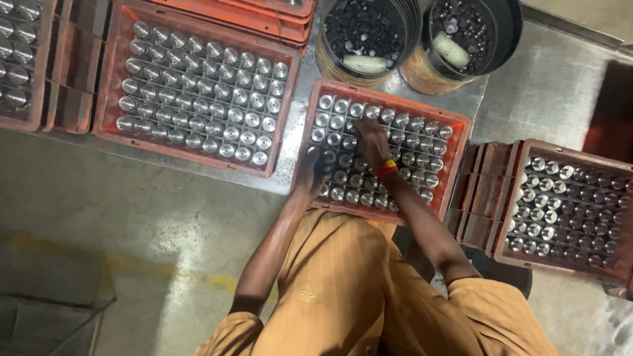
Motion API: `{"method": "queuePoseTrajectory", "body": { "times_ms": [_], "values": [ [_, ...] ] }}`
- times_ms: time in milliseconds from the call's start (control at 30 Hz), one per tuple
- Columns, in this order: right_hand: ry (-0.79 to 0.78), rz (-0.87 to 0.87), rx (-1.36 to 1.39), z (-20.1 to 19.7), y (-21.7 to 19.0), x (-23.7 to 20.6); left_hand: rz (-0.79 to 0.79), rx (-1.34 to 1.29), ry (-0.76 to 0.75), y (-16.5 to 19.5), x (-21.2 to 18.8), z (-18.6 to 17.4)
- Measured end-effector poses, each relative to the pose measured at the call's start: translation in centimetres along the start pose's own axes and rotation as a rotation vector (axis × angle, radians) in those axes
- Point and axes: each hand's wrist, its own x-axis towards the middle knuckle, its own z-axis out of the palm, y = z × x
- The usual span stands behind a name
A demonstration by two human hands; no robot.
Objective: The person picks aluminum cups one at a time from a compartmented tray, dips each into a bucket of dark liquid, and places it upside down into another tray, working through multiple trays and repositioning trays on the table as they fill.
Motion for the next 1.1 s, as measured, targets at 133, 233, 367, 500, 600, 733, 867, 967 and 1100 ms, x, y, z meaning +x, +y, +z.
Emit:
{"method": "queuePoseTrajectory", "body": {
  "times_ms": [133,233,367,500,600,733,867,967,1100],
  "values": [
    [-0.118,0.081,-0.136,0.7,-0.3,1.5,0.056,-0.003,-0.123,-0.1,0.3,-0.6],
    [-0.055,0.043,-0.067,0.1,-0.1,1.4,0.078,0.058,-0.119,0.0,0.3,-0.3],
    [-0.056,0.278,0.195,0.0,-0.9,-1.9,0.211,0.377,-0.132,0.1,-0.1,1.1],
    [-0.213,0.482,0.936,1.7,-2.7,-6.5,0.197,0.755,-0.045,-0.8,0.0,1.5],
    [-0.025,0.657,1.164,1.8,-2.9,-7.9,0.149,0.59,-0.031,-1.5,0.2,0.6],
    [0.034,0.559,0.469,0.7,-2.1,-6.6,-0.032,0.059,-0.052,-0.9,0.6,-0.8],
    [-0.048,0.131,-0.001,0.7,-2.2,-4.2,0.007,0.08,-0.086,-0.2,0.5,-1.4],
    [-0.076,0.068,-0.12,1.3,-2.6,-3.0,0.07,0.132,-0.093,-0.3,0.4,-1.6],
    [-0.12,0.172,-0.114,0.9,-3.1,-1.9,0.122,0.184,-0.093,-0.6,0.6,-1.5]
  ]
}}
